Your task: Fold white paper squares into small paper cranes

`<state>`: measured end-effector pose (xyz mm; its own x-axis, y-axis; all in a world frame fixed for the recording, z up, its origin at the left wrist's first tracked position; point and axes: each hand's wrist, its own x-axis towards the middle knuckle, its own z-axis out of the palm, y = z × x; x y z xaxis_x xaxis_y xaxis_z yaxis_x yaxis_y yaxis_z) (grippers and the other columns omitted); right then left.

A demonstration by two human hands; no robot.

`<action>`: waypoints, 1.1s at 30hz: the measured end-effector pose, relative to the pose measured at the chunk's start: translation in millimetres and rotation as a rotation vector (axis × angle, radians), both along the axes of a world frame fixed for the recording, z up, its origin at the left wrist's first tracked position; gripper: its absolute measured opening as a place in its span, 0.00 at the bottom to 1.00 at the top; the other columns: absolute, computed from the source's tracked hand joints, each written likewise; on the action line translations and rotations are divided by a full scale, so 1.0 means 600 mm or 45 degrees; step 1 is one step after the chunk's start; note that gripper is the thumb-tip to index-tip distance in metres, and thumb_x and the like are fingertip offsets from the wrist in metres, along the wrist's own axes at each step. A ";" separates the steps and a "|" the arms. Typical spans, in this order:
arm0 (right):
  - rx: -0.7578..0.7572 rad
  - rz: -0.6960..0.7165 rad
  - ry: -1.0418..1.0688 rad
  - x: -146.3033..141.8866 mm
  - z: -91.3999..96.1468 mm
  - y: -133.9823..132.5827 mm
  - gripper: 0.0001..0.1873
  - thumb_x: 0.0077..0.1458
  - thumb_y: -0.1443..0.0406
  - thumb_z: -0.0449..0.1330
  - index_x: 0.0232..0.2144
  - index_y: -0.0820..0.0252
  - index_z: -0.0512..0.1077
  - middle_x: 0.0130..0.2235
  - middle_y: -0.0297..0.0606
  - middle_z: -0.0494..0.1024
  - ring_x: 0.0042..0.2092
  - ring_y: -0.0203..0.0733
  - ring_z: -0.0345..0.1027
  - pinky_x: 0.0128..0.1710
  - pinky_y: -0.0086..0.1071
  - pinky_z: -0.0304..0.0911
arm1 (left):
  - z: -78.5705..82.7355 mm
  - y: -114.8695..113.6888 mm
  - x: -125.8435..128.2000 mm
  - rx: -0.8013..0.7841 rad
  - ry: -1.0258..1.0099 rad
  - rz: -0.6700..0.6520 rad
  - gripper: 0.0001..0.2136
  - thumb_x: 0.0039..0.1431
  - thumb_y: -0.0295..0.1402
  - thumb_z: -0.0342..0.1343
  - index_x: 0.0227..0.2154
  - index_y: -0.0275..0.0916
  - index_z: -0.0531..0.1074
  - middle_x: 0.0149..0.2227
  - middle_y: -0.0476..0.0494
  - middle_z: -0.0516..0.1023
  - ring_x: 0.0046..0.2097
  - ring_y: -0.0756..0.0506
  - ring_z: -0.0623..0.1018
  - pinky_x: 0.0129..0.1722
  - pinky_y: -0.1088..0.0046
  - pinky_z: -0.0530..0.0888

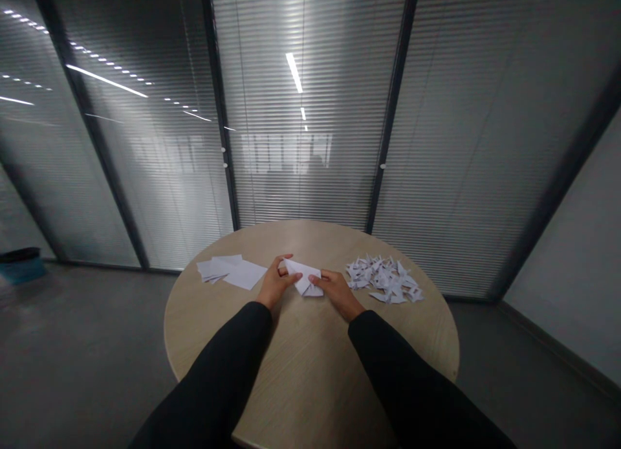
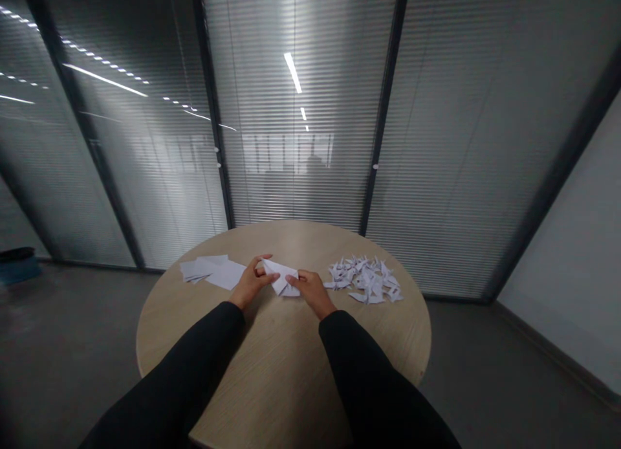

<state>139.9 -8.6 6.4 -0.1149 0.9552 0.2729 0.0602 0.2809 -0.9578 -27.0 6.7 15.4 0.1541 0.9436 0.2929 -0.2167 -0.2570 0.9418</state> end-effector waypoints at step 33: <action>-0.053 0.177 -0.048 0.006 -0.014 0.012 0.20 0.34 0.60 0.67 0.33 0.66 0.75 0.31 0.40 0.79 0.31 0.41 0.71 0.33 0.33 0.63 | 0.006 -0.002 -0.004 -0.003 0.065 0.049 0.37 0.35 0.37 0.67 0.51 0.34 0.60 0.25 0.46 0.77 0.27 0.47 0.76 0.30 0.73 0.70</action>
